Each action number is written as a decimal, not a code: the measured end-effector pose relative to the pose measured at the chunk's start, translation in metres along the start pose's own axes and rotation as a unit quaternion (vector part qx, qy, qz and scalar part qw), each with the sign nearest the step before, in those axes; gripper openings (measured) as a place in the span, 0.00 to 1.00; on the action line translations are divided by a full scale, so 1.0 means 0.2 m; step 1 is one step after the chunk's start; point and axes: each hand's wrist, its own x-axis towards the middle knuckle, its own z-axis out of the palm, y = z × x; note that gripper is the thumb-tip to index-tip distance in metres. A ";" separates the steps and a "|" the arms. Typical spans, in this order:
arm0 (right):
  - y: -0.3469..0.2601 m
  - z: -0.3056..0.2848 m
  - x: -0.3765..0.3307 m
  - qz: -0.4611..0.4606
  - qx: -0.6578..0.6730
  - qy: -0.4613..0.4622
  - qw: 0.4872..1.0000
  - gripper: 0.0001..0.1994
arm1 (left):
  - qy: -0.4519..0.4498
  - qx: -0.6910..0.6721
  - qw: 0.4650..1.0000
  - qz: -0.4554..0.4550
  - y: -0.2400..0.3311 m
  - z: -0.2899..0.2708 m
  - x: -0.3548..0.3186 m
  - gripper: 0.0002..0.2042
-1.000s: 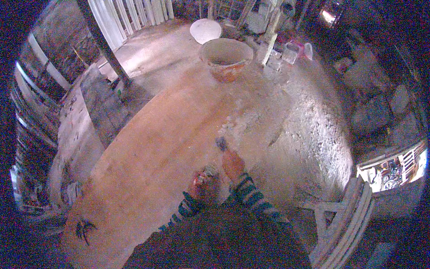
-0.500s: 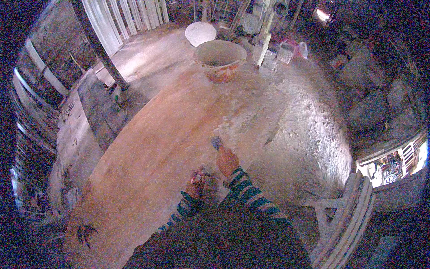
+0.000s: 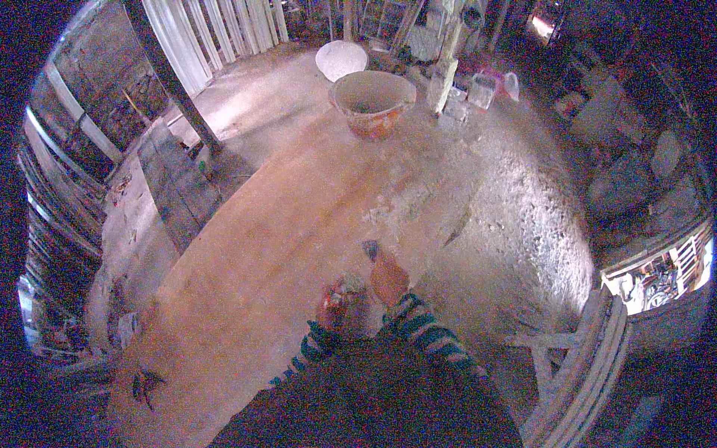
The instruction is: The person scrapes a white powdery residue from a large flat wooden board using a small metal scraper. They repeatedly scrape the surface and wipe the residue with a cloth, moving across the board to clear the material.
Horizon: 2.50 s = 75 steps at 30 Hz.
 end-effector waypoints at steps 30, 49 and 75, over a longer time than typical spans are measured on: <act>0.26 -0.01 -0.01 0.060 -0.035 0.098 0.993 0.11 | 0.040 -0.024 0.993 0.105 -0.13 0.02 0.03 0.09; 0.36 -0.03 0.01 0.032 0.053 0.131 0.989 0.12 | 0.034 -0.011 0.998 0.049 -0.05 0.03 0.03 0.07; 0.50 -0.16 0.33 0.036 0.028 0.105 0.993 0.11 | 0.039 0.043 0.997 0.048 0.07 0.00 0.03 0.09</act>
